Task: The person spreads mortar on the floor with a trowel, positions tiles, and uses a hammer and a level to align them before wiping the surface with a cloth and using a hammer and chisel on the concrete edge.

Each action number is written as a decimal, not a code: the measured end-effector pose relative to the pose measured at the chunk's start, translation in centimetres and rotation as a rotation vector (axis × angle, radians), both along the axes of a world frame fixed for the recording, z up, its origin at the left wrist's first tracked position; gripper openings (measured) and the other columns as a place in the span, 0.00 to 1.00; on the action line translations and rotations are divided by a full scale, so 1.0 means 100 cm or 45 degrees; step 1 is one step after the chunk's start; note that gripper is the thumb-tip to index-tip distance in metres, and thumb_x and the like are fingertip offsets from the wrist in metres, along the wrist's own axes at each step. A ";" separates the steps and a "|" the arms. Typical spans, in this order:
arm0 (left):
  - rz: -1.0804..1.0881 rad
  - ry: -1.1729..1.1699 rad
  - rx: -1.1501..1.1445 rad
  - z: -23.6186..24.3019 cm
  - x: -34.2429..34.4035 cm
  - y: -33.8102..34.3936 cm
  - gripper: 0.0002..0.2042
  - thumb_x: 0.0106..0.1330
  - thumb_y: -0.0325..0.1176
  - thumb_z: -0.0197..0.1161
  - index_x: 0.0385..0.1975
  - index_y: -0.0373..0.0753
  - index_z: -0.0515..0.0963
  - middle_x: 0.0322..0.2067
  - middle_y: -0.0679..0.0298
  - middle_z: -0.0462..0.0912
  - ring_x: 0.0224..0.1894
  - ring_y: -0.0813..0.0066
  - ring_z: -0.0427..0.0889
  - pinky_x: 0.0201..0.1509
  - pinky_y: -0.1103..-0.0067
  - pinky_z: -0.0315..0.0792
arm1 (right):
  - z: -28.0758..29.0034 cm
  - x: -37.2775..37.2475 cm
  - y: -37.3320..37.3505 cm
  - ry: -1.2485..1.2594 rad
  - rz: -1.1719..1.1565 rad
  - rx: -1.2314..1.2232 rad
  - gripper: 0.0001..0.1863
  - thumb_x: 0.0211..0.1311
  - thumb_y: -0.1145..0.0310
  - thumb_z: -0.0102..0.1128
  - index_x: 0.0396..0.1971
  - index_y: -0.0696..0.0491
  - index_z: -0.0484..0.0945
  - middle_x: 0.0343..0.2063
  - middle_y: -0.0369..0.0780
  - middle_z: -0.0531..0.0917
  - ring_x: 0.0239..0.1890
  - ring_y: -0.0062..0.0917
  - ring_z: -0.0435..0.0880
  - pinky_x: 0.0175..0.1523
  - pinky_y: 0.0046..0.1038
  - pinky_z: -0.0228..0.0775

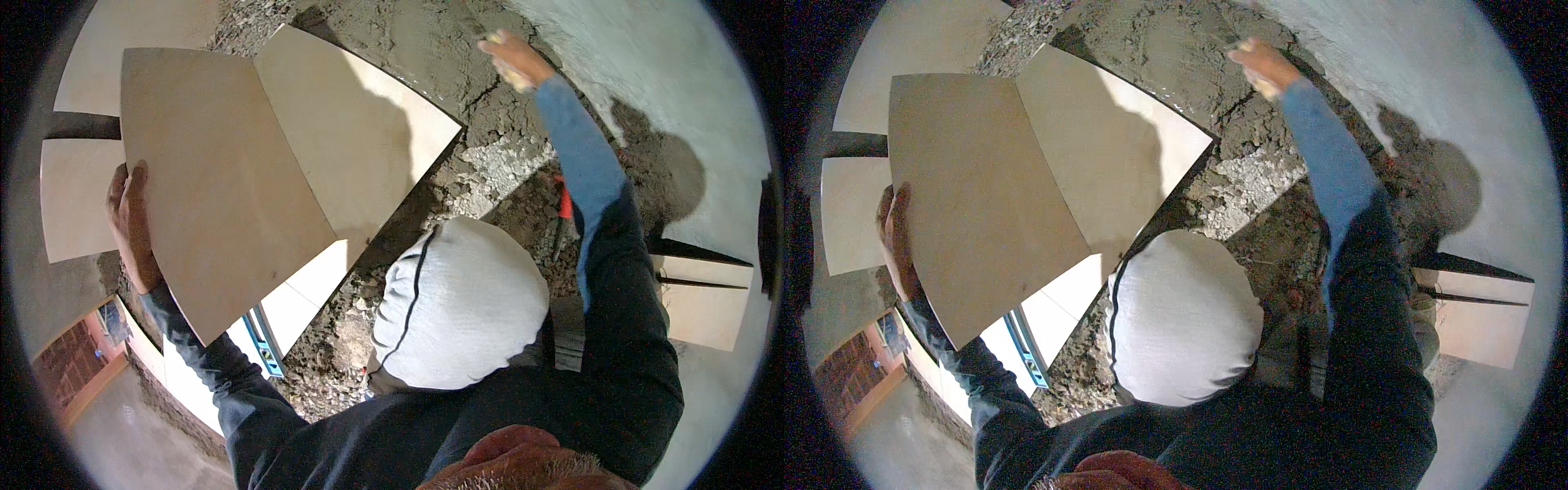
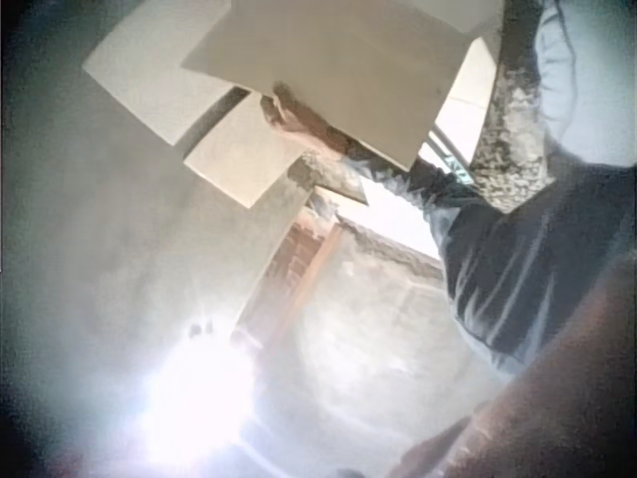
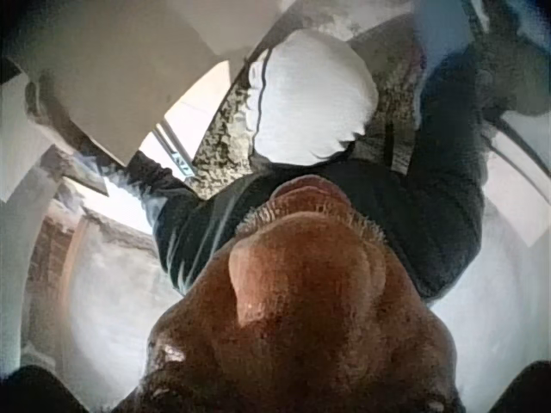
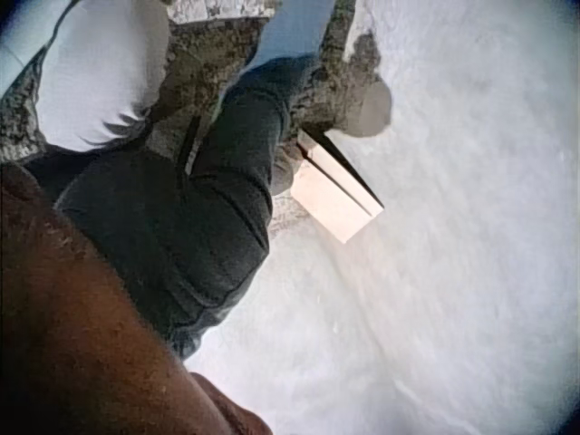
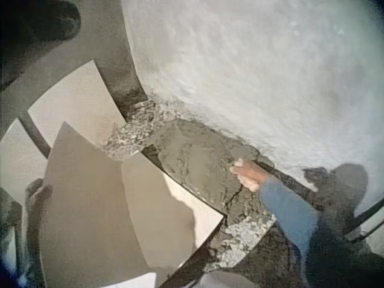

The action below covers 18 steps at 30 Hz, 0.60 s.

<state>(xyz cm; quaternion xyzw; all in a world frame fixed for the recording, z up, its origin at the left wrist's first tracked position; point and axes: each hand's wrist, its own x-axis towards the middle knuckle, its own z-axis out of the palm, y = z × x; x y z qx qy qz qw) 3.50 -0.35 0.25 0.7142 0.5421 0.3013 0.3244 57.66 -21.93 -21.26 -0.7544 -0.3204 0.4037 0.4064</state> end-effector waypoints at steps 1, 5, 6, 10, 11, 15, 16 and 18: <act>-0.004 -0.003 -0.033 0.000 -0.001 0.002 0.25 0.65 0.44 0.60 0.50 0.25 0.73 0.39 0.53 0.81 0.38 0.70 0.79 0.43 0.78 0.72 | -0.006 -0.014 0.023 0.018 -0.007 0.023 0.27 0.63 0.50 0.62 0.51 0.56 0.67 0.22 0.34 0.71 0.19 0.18 0.70 0.19 0.26 0.64; 0.001 -0.026 -0.188 0.006 -0.013 0.007 0.26 0.65 0.45 0.60 0.52 0.25 0.73 0.40 0.52 0.82 0.39 0.69 0.79 0.43 0.78 0.71 | -0.001 -0.018 0.049 -0.205 0.557 -0.253 0.33 0.62 0.49 0.63 0.56 0.59 0.66 0.26 0.39 0.74 0.22 0.20 0.71 0.21 0.27 0.67; 0.008 0.016 -0.167 0.010 -0.015 0.003 0.26 0.65 0.44 0.60 0.52 0.25 0.73 0.40 0.51 0.82 0.38 0.69 0.80 0.43 0.77 0.72 | 0.019 -0.034 0.040 -0.456 0.717 -0.358 0.38 0.64 0.50 0.60 0.64 0.59 0.61 0.40 0.48 0.80 0.33 0.30 0.80 0.35 0.33 0.76; -0.035 0.033 -0.094 0.015 -0.017 -0.003 0.27 0.65 0.45 0.60 0.52 0.24 0.72 0.40 0.51 0.82 0.39 0.68 0.80 0.44 0.76 0.72 | 0.006 -0.024 -0.077 -1.328 0.449 -0.046 0.32 0.61 0.53 0.64 0.63 0.48 0.67 0.50 0.47 0.81 0.49 0.43 0.82 0.54 0.41 0.74; -0.069 -0.020 -0.118 0.001 -0.010 -0.002 0.27 0.65 0.45 0.60 0.52 0.24 0.72 0.39 0.51 0.82 0.38 0.68 0.80 0.43 0.76 0.72 | 0.005 -0.006 -0.121 -1.276 0.346 -0.339 0.32 0.62 0.54 0.62 0.64 0.46 0.66 0.52 0.47 0.80 0.50 0.43 0.82 0.54 0.41 0.74; -0.117 0.044 -0.068 0.021 0.000 -0.007 0.23 0.64 0.42 0.58 0.50 0.27 0.73 0.37 0.53 0.81 0.36 0.70 0.79 0.41 0.77 0.71 | 0.021 0.003 -0.278 -1.704 0.767 -0.632 0.28 0.66 0.58 0.57 0.64 0.49 0.66 0.59 0.47 0.73 0.59 0.43 0.74 0.58 0.40 0.71; -0.148 0.066 -0.066 0.024 0.001 -0.007 0.22 0.64 0.41 0.57 0.49 0.28 0.74 0.37 0.54 0.81 0.35 0.71 0.78 0.40 0.77 0.70 | 0.028 0.003 -0.309 -1.739 0.847 -0.708 0.28 0.67 0.59 0.55 0.64 0.50 0.66 0.61 0.47 0.71 0.61 0.43 0.72 0.59 0.40 0.70; -0.178 0.075 -0.104 0.028 0.007 -0.010 0.19 0.65 0.40 0.56 0.46 0.29 0.75 0.35 0.56 0.80 0.34 0.73 0.77 0.39 0.77 0.70 | 0.032 0.006 -0.356 -1.517 0.737 -0.961 0.26 0.67 0.59 0.54 0.64 0.50 0.67 0.60 0.48 0.71 0.60 0.45 0.72 0.58 0.41 0.69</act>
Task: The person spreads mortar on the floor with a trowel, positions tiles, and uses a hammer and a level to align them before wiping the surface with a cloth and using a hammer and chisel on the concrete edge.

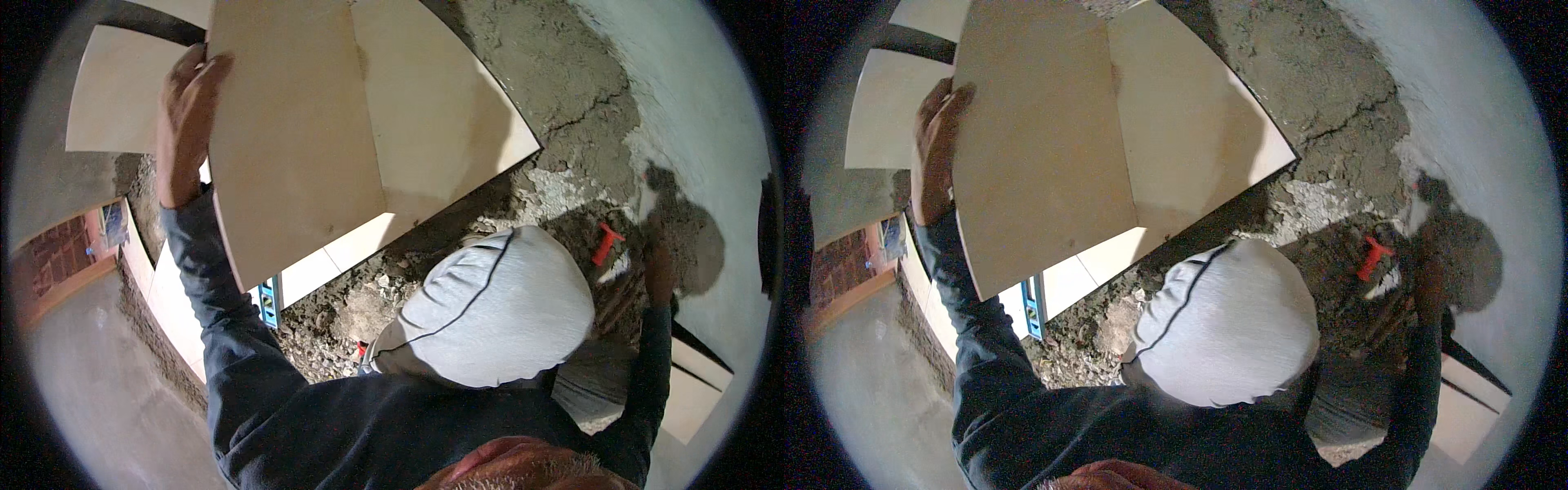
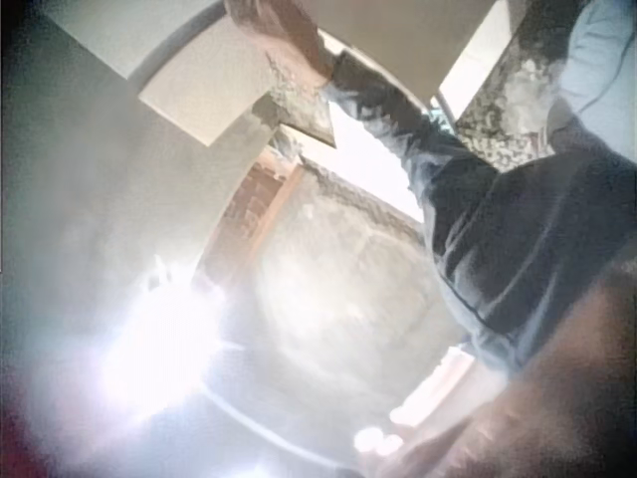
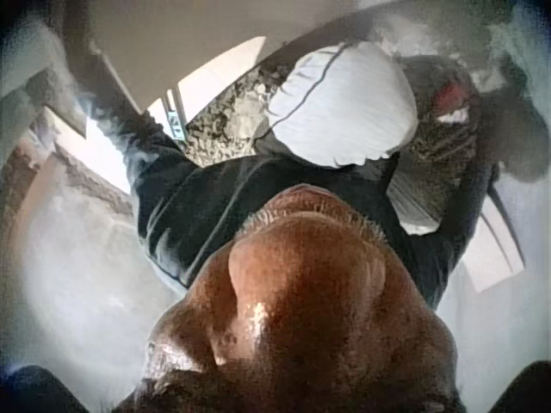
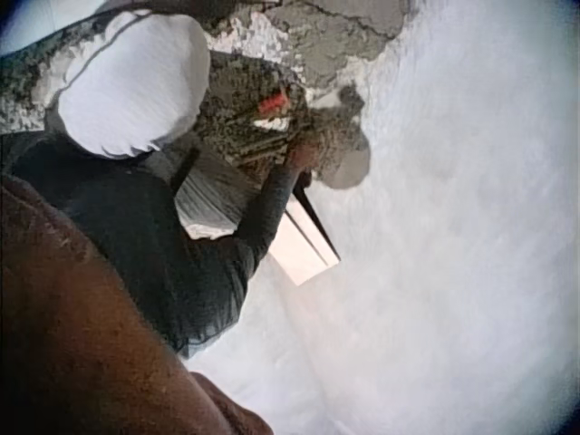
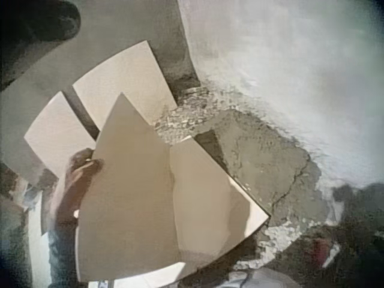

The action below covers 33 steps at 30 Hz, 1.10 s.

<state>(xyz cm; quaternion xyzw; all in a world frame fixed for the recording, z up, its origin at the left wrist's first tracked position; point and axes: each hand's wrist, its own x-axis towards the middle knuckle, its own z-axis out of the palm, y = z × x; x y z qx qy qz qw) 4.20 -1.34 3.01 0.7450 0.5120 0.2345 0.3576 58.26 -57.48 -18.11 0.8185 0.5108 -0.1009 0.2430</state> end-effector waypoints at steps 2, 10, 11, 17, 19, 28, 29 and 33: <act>-0.056 0.053 0.059 -0.008 -0.005 0.013 0.17 0.65 0.40 0.56 0.41 0.30 0.76 0.32 0.60 0.79 0.33 0.75 0.76 0.35 0.78 0.69 | -0.018 0.026 -0.050 0.133 -0.723 0.065 0.25 0.66 0.58 0.55 0.62 0.49 0.69 0.54 0.50 0.77 0.54 0.48 0.77 0.54 0.44 0.71; -0.148 -0.039 -0.007 -0.021 -0.017 0.052 0.21 0.64 0.44 0.61 0.49 0.33 0.76 0.40 0.61 0.82 0.39 0.73 0.82 0.43 0.76 0.75 | -0.018 -0.043 0.091 1.077 -0.186 0.107 0.28 0.68 0.52 0.53 0.60 0.55 0.69 0.49 0.49 0.79 0.50 0.40 0.79 0.54 0.38 0.70; -0.171 -0.057 -0.066 -0.023 -0.014 0.053 0.22 0.64 0.44 0.62 0.51 0.34 0.76 0.41 0.61 0.83 0.41 0.73 0.83 0.45 0.76 0.76 | -0.027 -0.068 0.120 1.848 -0.678 0.249 0.26 0.68 0.55 0.54 0.59 0.55 0.70 0.48 0.46 0.79 0.51 0.35 0.78 0.57 0.33 0.68; -0.277 -0.064 -0.077 -0.014 0.001 0.040 0.21 0.62 0.42 0.63 0.47 0.32 0.77 0.37 0.60 0.82 0.35 0.72 0.82 0.39 0.76 0.76 | -0.017 -0.303 0.292 2.502 -0.618 -0.121 0.17 0.70 0.53 0.52 0.38 0.54 0.74 0.28 0.35 0.74 0.28 0.19 0.74 0.32 0.29 0.65; -0.250 -0.037 0.025 -0.009 0.002 0.040 0.19 0.63 0.42 0.62 0.45 0.31 0.77 0.33 0.61 0.80 0.32 0.73 0.80 0.34 0.77 0.73 | -0.051 -0.362 0.306 3.158 -0.855 -0.196 0.28 0.72 0.46 0.46 0.54 0.56 0.72 0.40 0.42 0.81 0.37 0.26 0.80 0.42 0.29 0.74; -0.084 -0.139 0.088 0.008 0.025 -0.014 0.15 0.63 0.39 0.58 0.34 0.30 0.76 0.20 0.65 0.73 0.20 0.80 0.72 0.22 0.80 0.67 | 0.024 -0.433 0.291 3.797 -1.638 0.271 0.21 0.68 0.55 0.58 0.48 0.58 0.72 0.40 0.40 0.81 0.44 0.25 0.81 0.51 0.27 0.77; -0.052 -0.227 0.091 0.007 0.037 -0.019 0.14 0.63 0.39 0.58 0.33 0.30 0.75 0.20 0.66 0.72 0.18 0.80 0.71 0.21 0.81 0.66 | 0.023 -0.425 0.290 3.824 -1.633 0.477 0.20 0.67 0.56 0.60 0.47 0.57 0.73 0.40 0.39 0.81 0.45 0.24 0.81 0.52 0.27 0.77; 0.048 -0.312 0.035 0.019 0.062 -0.020 0.11 0.63 0.36 0.59 0.30 0.32 0.74 0.20 0.68 0.72 0.15 0.84 0.67 0.17 0.85 0.59 | 0.029 -0.369 0.305 3.473 -1.672 1.116 0.18 0.62 0.58 0.65 0.45 0.54 0.76 0.43 0.36 0.82 0.47 0.23 0.81 0.55 0.28 0.75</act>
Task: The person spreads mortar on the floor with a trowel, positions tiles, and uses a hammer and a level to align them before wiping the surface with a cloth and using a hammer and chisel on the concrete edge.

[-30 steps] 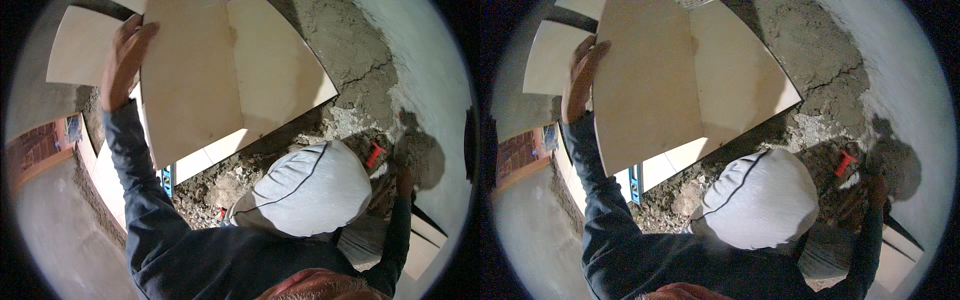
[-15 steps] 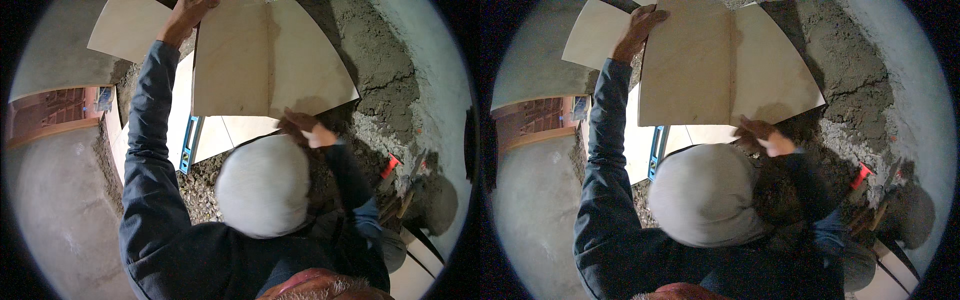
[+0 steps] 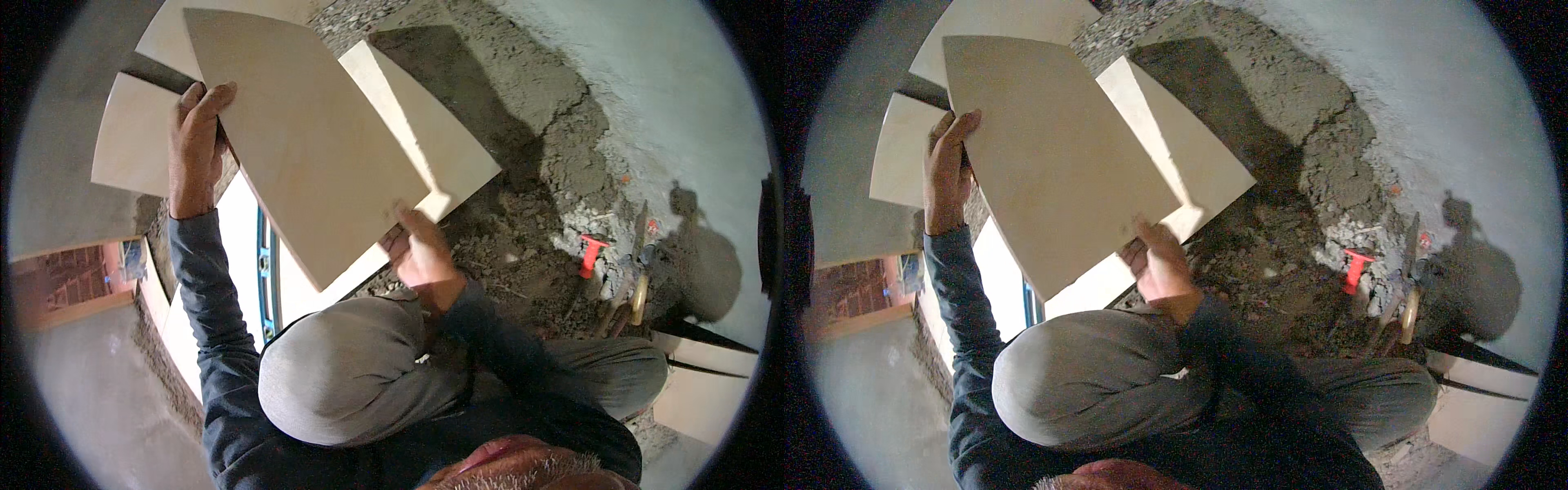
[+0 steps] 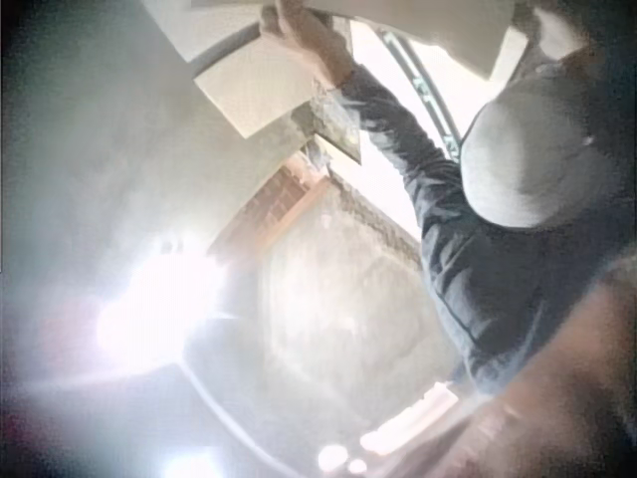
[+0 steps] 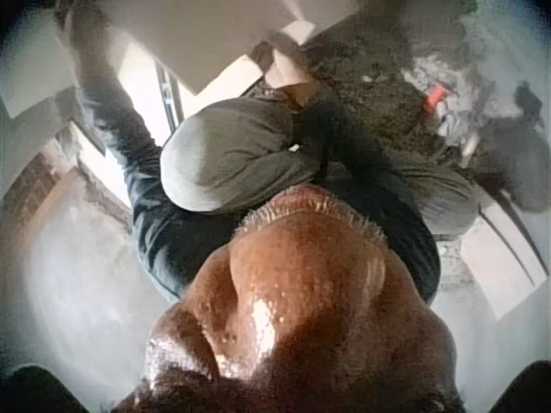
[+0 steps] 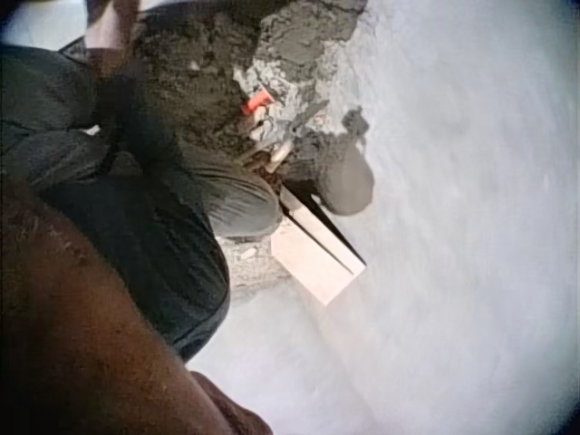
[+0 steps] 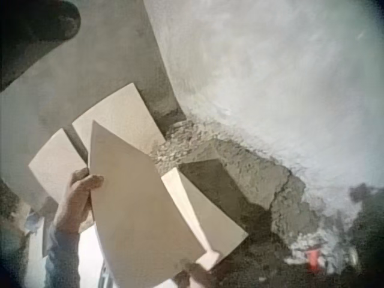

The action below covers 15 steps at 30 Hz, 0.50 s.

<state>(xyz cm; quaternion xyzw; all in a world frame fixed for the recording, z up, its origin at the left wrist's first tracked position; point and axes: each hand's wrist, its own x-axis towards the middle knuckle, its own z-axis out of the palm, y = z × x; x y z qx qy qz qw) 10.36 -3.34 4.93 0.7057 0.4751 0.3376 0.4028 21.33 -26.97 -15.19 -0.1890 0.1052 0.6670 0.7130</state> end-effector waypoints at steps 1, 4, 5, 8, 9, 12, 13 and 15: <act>0.011 -0.086 -0.007 -0.008 0.008 0.011 0.11 0.63 0.35 0.60 0.30 0.32 0.74 0.21 0.69 0.72 0.15 0.85 0.66 0.17 0.85 0.58 | 0.008 0.021 0.009 0.004 -0.119 0.020 0.17 0.60 0.58 0.68 0.40 0.52 0.75 0.36 0.35 0.83 0.38 0.22 0.83 0.47 0.27 0.78; 0.030 -0.390 -0.045 -0.026 0.045 0.028 0.06 0.61 0.29 0.63 0.31 0.34 0.75 0.21 0.70 0.72 0.15 0.84 0.64 0.16 0.84 0.57 | -0.014 0.089 0.028 -0.205 -0.272 0.144 0.18 0.57 0.61 0.70 0.42 0.51 0.75 0.40 0.37 0.82 0.41 0.24 0.81 0.46 0.29 0.77; 0.058 -0.407 -0.065 -0.039 0.053 0.037 0.05 0.61 0.29 0.63 0.31 0.35 0.76 0.21 0.70 0.72 0.15 0.84 0.64 0.17 0.84 0.58 | -0.009 0.105 0.034 -0.247 -0.366 0.141 0.19 0.58 0.62 0.69 0.45 0.51 0.74 0.42 0.38 0.81 0.43 0.26 0.81 0.47 0.31 0.77; 0.028 -0.588 -0.152 -0.084 0.102 0.048 0.04 0.60 0.29 0.63 0.30 0.38 0.76 0.22 0.70 0.74 0.16 0.84 0.66 0.18 0.85 0.60 | -0.010 0.173 0.046 -0.365 -0.405 0.042 0.20 0.62 0.66 0.65 0.53 0.50 0.71 0.49 0.39 0.78 0.49 0.30 0.79 0.49 0.37 0.77; 0.010 -0.628 -0.215 -0.093 0.115 0.050 0.04 0.60 0.29 0.63 0.30 0.38 0.75 0.22 0.69 0.74 0.16 0.85 0.66 0.18 0.86 0.60 | -0.015 0.191 0.049 -0.422 -0.414 -0.042 0.17 0.63 0.68 0.62 0.52 0.49 0.72 0.49 0.38 0.78 0.49 0.31 0.79 0.51 0.38 0.76; -0.094 -0.729 -0.143 -0.130 0.162 0.046 0.06 0.60 0.29 0.63 0.32 0.38 0.73 0.22 0.70 0.74 0.16 0.86 0.65 0.18 0.86 0.58 | -0.035 0.245 0.047 -0.644 -0.461 -0.154 0.14 0.63 0.67 0.62 0.47 0.49 0.74 0.46 0.38 0.80 0.47 0.28 0.80 0.50 0.34 0.77; -0.107 -0.800 -0.202 -0.140 0.176 0.048 0.06 0.60 0.30 0.63 0.32 0.38 0.73 0.22 0.70 0.74 0.16 0.86 0.65 0.18 0.86 0.58 | -0.040 0.259 0.048 -0.667 -0.474 -0.131 0.13 0.62 0.67 0.62 0.46 0.49 0.75 0.43 0.37 0.81 0.45 0.27 0.81 0.49 0.34 0.76; -0.123 -0.933 -0.329 -0.165 0.197 0.053 0.07 0.60 0.30 0.62 0.33 0.37 0.71 0.22 0.69 0.72 0.15 0.86 0.64 0.18 0.85 0.57 | -0.050 0.280 0.048 -0.711 -0.493 -0.099 0.11 0.62 0.67 0.63 0.43 0.49 0.77 0.39 0.35 0.83 0.42 0.26 0.82 0.48 0.32 0.75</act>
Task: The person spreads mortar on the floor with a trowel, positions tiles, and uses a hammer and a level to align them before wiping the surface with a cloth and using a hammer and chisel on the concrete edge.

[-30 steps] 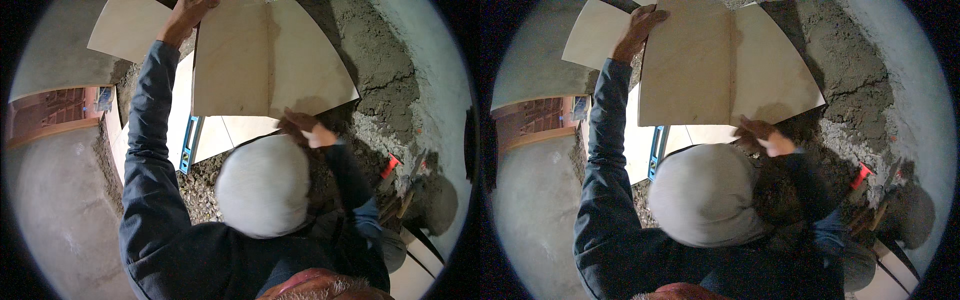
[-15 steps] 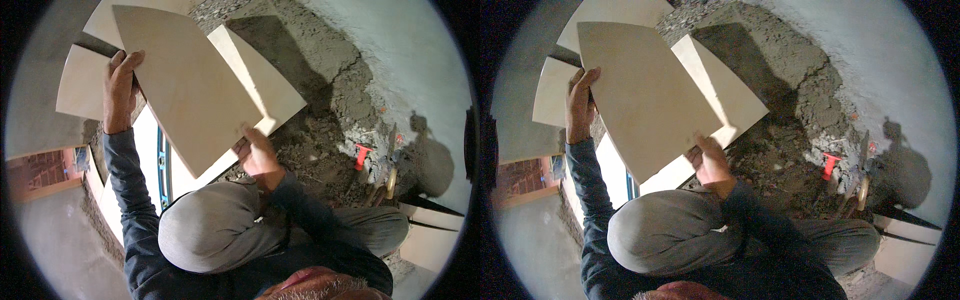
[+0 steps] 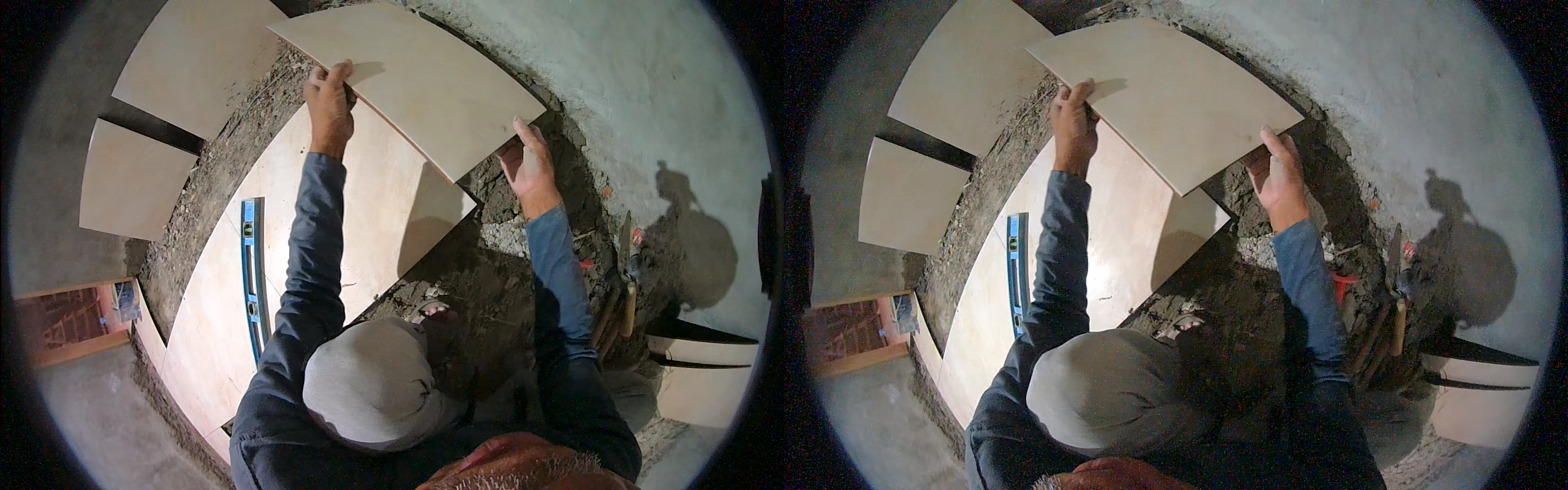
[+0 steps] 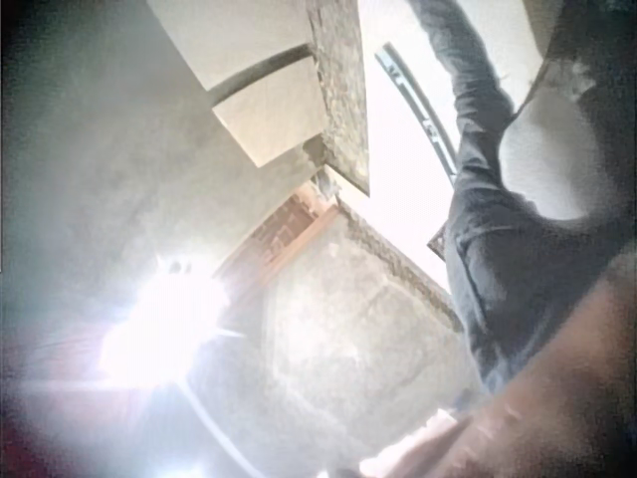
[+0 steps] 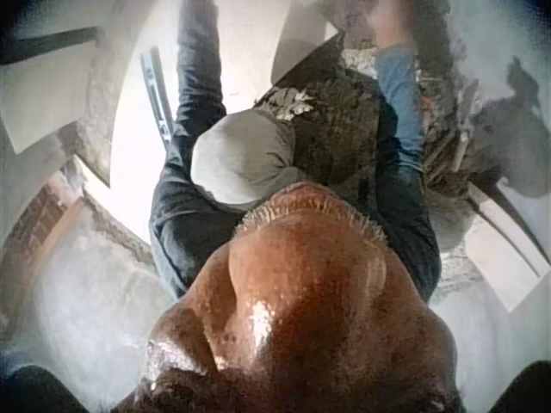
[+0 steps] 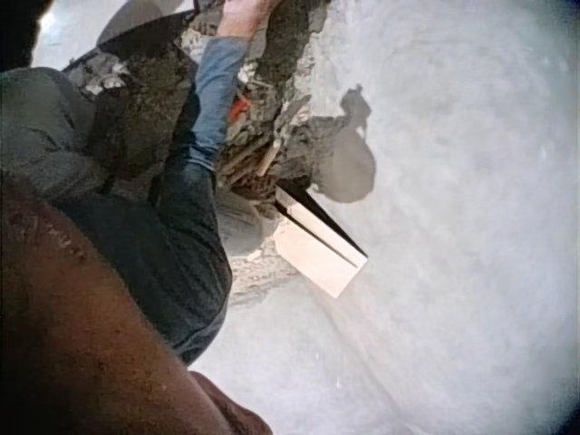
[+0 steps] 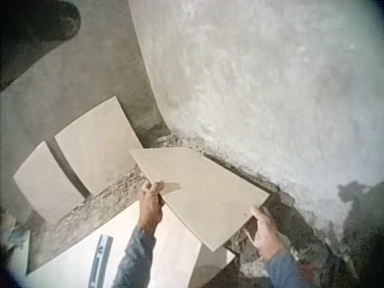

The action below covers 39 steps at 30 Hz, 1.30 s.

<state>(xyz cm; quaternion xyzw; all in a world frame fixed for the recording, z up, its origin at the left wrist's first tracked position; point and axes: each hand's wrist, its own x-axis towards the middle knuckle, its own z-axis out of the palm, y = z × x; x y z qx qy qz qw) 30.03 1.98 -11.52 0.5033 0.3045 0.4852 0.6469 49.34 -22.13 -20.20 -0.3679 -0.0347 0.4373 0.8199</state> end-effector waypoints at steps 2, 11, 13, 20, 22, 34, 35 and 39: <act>0.004 -0.005 -0.045 -0.020 0.014 0.000 0.08 0.61 0.32 0.62 0.34 0.38 0.71 0.22 0.70 0.71 0.16 0.85 0.65 0.18 0.85 0.57 | -0.007 0.012 0.000 -0.045 -0.070 -0.043 0.11 0.62 0.67 0.63 0.43 0.49 0.76 0.39 0.34 0.82 0.43 0.24 0.81 0.49 0.31 0.75; -0.051 -0.047 -0.215 -0.104 0.035 -0.015 0.10 0.63 0.34 0.62 0.33 0.40 0.67 0.27 0.67 0.73 0.18 0.85 0.67 0.18 0.85 0.62 | -0.059 0.060 -0.003 -0.248 -0.300 -0.271 0.21 0.61 0.66 0.66 0.51 0.55 0.71 0.51 0.38 0.77 0.54 0.26 0.75 0.58 0.29 0.68; -0.104 0.007 -0.230 -0.121 0.031 -0.011 0.11 0.64 0.35 0.63 0.33 0.41 0.65 0.28 0.67 0.73 0.19 0.85 0.67 0.18 0.85 0.63 | -0.069 0.059 -0.002 -0.297 -0.294 -0.280 0.24 0.62 0.64 0.65 0.54 0.57 0.70 0.53 0.40 0.75 0.56 0.28 0.74 0.59 0.29 0.66; -0.282 0.691 -0.210 -0.134 0.015 -0.008 0.15 0.68 0.41 0.60 0.30 0.33 0.75 0.23 0.63 0.76 0.21 0.79 0.74 0.22 0.79 0.68 | -0.086 0.073 -0.015 -0.423 -0.166 -0.557 0.23 0.63 0.62 0.64 0.53 0.58 0.69 0.38 0.37 0.79 0.33 0.20 0.77 0.33 0.25 0.70; -0.367 0.874 -0.239 -0.136 0.006 -0.003 0.18 0.69 0.43 0.57 0.29 0.31 0.78 0.23 0.61 0.79 0.22 0.75 0.77 0.26 0.75 0.72 | -0.077 0.062 -0.011 -0.449 -0.187 -0.608 0.22 0.63 0.63 0.63 0.52 0.58 0.69 0.36 0.37 0.79 0.31 0.21 0.77 0.31 0.25 0.70; -0.650 1.519 2.030 -0.220 -0.025 0.051 0.19 0.67 0.47 0.57 0.33 0.33 0.81 0.29 0.53 0.85 0.31 0.58 0.84 0.39 0.66 0.77 | -0.099 0.081 -0.008 -0.614 0.038 -0.791 0.15 0.62 0.66 0.62 0.45 0.56 0.74 0.36 0.38 0.80 0.30 0.23 0.78 0.29 0.27 0.73; -0.663 1.514 1.663 -0.216 -0.020 0.049 0.20 0.66 0.48 0.57 0.33 0.33 0.81 0.29 0.52 0.85 0.32 0.56 0.84 0.40 0.65 0.77 | -0.102 0.087 -0.011 -0.695 0.070 -0.714 0.16 0.62 0.65 0.62 0.47 0.56 0.75 0.38 0.39 0.81 0.31 0.25 0.79 0.31 0.31 0.76; -0.502 1.577 0.793 -0.197 0.002 0.038 0.21 0.66 0.50 0.58 0.35 0.33 0.81 0.29 0.49 0.84 0.32 0.55 0.85 0.41 0.66 0.78 | -0.119 0.116 -0.015 -0.867 0.199 -0.795 0.14 0.63 0.61 0.64 0.37 0.58 0.76 0.29 0.40 0.81 0.26 0.26 0.80 0.32 0.30 0.75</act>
